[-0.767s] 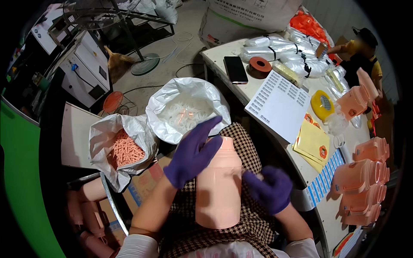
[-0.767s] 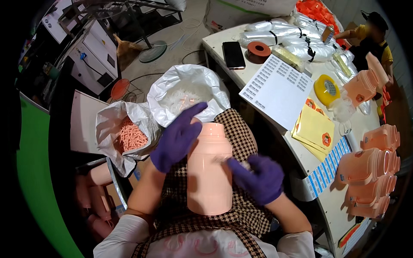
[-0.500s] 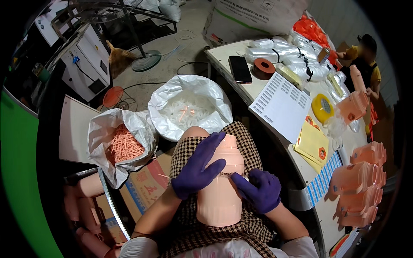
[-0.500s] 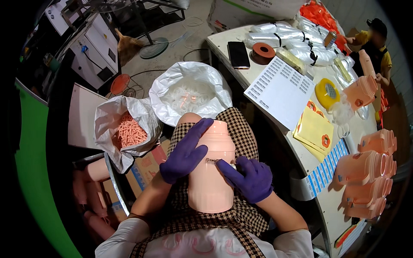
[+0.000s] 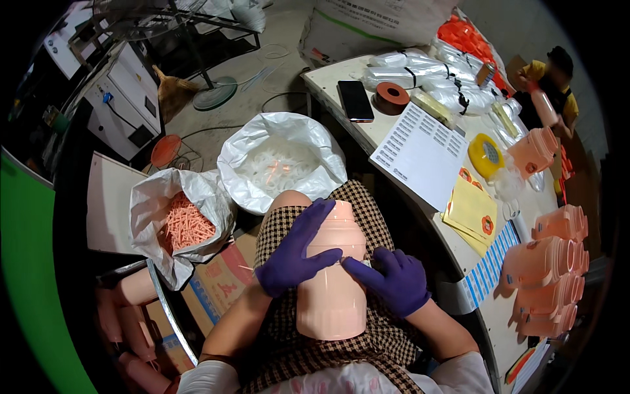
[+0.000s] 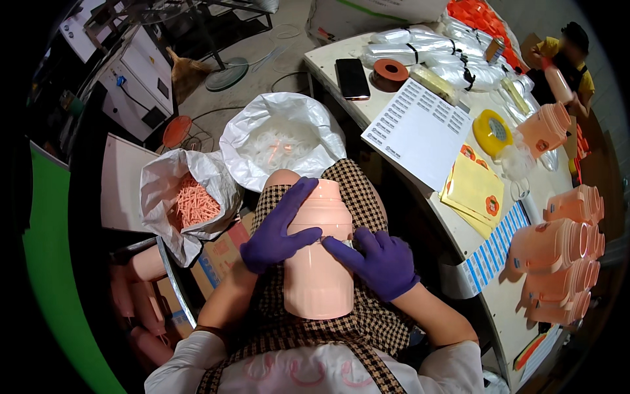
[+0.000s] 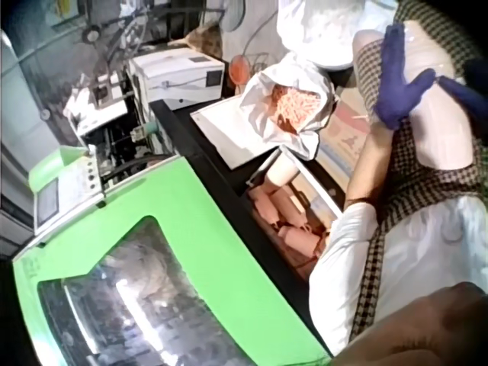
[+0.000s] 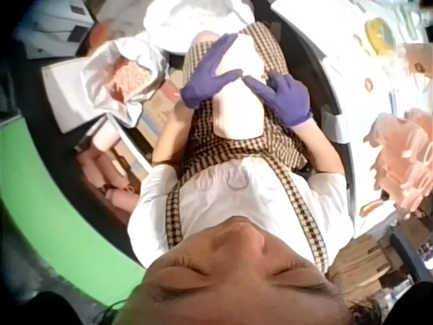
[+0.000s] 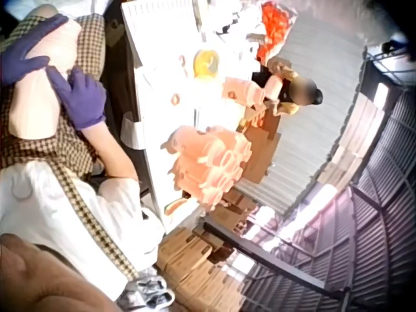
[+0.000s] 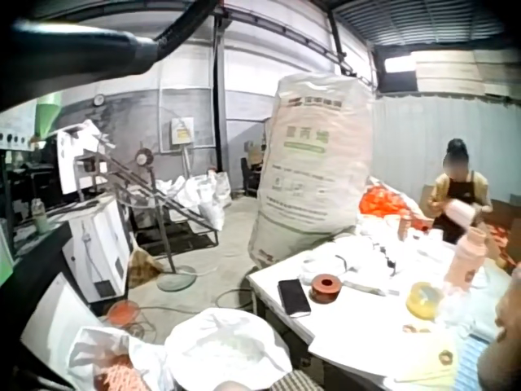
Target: The person applies adhesive labels to orange plastic jugs and wipes them with a cloth while seated at a workstation. They handle the containers one at a time, applying multiple stickers to each and placing them on the table.
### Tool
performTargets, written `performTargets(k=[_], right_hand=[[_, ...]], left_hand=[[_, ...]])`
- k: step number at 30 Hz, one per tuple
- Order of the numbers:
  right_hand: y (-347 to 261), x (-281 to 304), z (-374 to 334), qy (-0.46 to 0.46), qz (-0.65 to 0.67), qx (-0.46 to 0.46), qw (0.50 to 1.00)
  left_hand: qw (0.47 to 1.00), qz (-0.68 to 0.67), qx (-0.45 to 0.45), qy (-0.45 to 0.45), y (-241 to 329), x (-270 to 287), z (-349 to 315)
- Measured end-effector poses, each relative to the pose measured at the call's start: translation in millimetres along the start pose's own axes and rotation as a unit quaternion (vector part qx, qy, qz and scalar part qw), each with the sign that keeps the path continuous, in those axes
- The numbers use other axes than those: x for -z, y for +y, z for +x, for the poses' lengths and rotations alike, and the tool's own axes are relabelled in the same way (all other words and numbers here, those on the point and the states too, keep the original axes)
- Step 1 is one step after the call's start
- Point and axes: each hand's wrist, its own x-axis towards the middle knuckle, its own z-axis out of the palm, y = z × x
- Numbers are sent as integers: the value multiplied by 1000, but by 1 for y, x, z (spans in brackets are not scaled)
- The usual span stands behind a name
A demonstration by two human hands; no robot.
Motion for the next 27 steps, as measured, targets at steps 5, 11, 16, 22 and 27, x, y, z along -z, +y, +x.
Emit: performTargets(k=[5,11,16,22,27], right_hand=[[51,15,-48,-56,-148,-199,967],[111,46,-179,-26,-305,-376,874],[62,46,-89,141,498,-373,770],[121,1,-56,45,683,-361,633],[186,-25,-28,114,220,-294,923]], left_hand=[[998,6,47,30,-13,8,-6],[998,54,-16,17,19,-22,-13],[971,45,-225,-59,76,-50,29],[980,-26,-191,-39,72,-34,32],[945,-137,83,286,-11,38,-83]])
